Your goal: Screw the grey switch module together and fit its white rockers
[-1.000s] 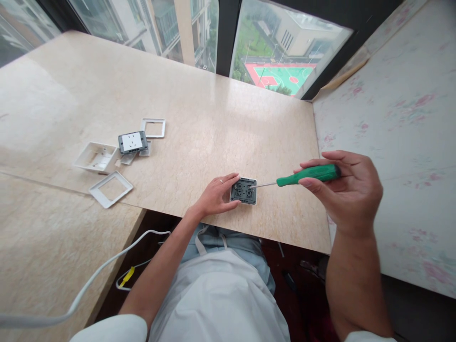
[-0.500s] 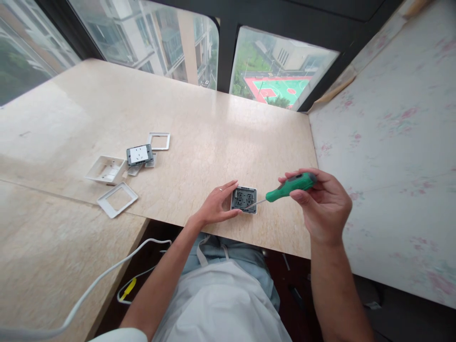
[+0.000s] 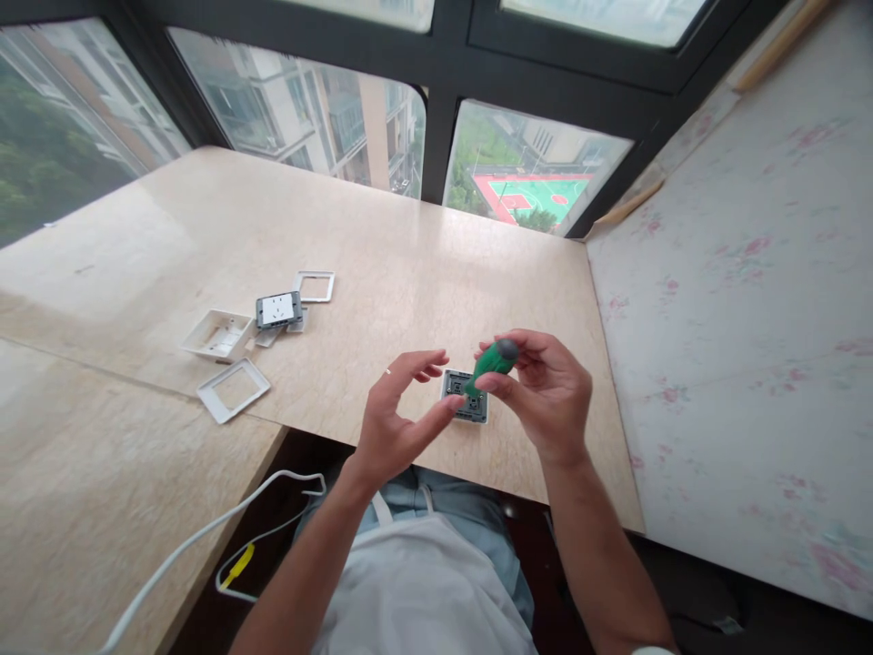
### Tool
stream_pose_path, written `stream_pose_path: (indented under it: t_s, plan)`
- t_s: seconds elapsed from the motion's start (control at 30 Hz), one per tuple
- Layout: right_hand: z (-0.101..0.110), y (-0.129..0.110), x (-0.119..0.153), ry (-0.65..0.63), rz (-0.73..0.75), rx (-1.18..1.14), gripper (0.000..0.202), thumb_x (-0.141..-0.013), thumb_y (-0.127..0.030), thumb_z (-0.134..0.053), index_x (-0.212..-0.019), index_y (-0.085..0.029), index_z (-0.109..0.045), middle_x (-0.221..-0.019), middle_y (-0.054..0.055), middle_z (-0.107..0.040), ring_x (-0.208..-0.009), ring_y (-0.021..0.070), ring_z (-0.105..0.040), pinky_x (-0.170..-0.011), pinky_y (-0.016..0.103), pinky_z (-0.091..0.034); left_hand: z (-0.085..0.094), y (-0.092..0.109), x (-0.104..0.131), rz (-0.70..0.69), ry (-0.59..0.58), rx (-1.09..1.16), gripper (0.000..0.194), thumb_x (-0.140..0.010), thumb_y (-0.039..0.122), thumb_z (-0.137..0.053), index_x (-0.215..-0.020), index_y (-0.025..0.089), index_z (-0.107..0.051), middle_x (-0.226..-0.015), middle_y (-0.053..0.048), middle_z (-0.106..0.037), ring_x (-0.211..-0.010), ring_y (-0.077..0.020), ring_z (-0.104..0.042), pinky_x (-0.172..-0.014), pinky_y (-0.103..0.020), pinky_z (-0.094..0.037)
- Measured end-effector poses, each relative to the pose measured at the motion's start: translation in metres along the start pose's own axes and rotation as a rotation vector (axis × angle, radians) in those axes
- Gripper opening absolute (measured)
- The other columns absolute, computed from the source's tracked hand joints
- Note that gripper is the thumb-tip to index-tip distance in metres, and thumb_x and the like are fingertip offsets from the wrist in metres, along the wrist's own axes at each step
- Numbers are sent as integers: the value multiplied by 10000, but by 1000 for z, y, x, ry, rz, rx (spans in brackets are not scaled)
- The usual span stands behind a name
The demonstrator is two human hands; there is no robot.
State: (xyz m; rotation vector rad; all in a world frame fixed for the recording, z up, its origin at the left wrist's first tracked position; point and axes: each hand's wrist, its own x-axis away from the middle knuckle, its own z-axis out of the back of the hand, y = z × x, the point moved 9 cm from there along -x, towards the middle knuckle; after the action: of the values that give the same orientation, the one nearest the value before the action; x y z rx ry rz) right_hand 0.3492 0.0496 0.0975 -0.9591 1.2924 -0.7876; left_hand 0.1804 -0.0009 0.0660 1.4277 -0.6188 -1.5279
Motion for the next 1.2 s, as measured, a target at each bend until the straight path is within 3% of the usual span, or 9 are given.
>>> stream_pose_path:
  t_s: [0.07,0.17,0.37,0.53,0.6,0.7,0.87,1.03,1.2]
  plan:
    - [-10,-2,-1,-33,15,7,377,-713,-267,-888,-1031,-240,-689,-951,30,-715,-878,200,-700,-821,370,-605,-2,30,-9,-114,-6,-106,436,-865,270,-752,-1270,227,-595,-1153,-78,-686,-981,-175,-663,-846,-334,-574]
    - [-21,-9,-2,-84,49,12,367,-721,-295,-883,-1029,-247,-690,-951,36,-691,-886,203,-668,-820,375,-587,-2,47,-16,-169,49,-209,362,-875,227,-727,-1213,222,-598,-1059,-47,-707,-938,-159,-679,-820,-310,-584]
    - [-26,-18,-2,-127,103,-74,340,-768,-253,-849,-1062,-252,-677,-999,41,-692,-948,206,-671,-859,374,-585,-4,48,-17,-197,132,-263,331,-878,214,-712,-1187,193,-594,-1016,-39,-728,-874,-140,-703,-802,-278,-594]
    - [-26,-11,0,-238,104,-18,498,-825,-248,-811,-1287,-290,-628,-1281,65,-650,-1221,235,-609,-1087,440,-490,1,42,-20,-176,151,-269,345,-864,247,-752,-1180,181,-634,-978,-38,-738,-830,-136,-697,-797,-279,-589]
    - [-20,0,4,-284,83,-7,639,-821,-314,-819,-1400,-317,-551,-1419,75,-571,-1335,258,-535,-1153,473,-429,6,35,-21,-132,165,-232,367,-835,256,-790,-1168,180,-657,-968,-39,-739,-808,-135,-689,-792,-282,-589]
    - [-4,29,15,-309,32,55,612,-871,-380,-764,-1429,-323,-518,-1441,84,-552,-1357,263,-518,-1160,494,-419,13,17,-19,-41,161,-49,364,-829,218,-795,-1169,173,-674,-995,-52,-728,-848,-140,-689,-811,-277,-595]
    - [29,89,46,-307,34,431,725,-858,-458,-757,-1484,-275,-442,-1487,135,-497,-1410,296,-455,-1176,536,-392,16,-20,-9,70,166,182,319,-857,161,-751,-1169,181,-689,-1028,-63,-712,-920,-159,-697,-868,-288,-594]
    - [34,128,74,-436,42,554,993,-791,-557,-777,-1590,-297,-248,-1589,160,-350,-1488,328,-335,-1197,565,-355,15,-34,-7,87,221,236,348,-849,156,-754,-1191,174,-696,-984,-61,-711,-885,-157,-696,-823,-272,-599]
    - [26,141,80,-483,44,543,1010,-803,-561,-764,-1606,-318,-201,-1606,158,-313,-1504,325,-301,-1192,564,-361,4,-38,-9,87,197,194,374,-844,151,-757,-1211,187,-698,-1048,-72,-706,-925,-157,-692,-854,-270,-592]
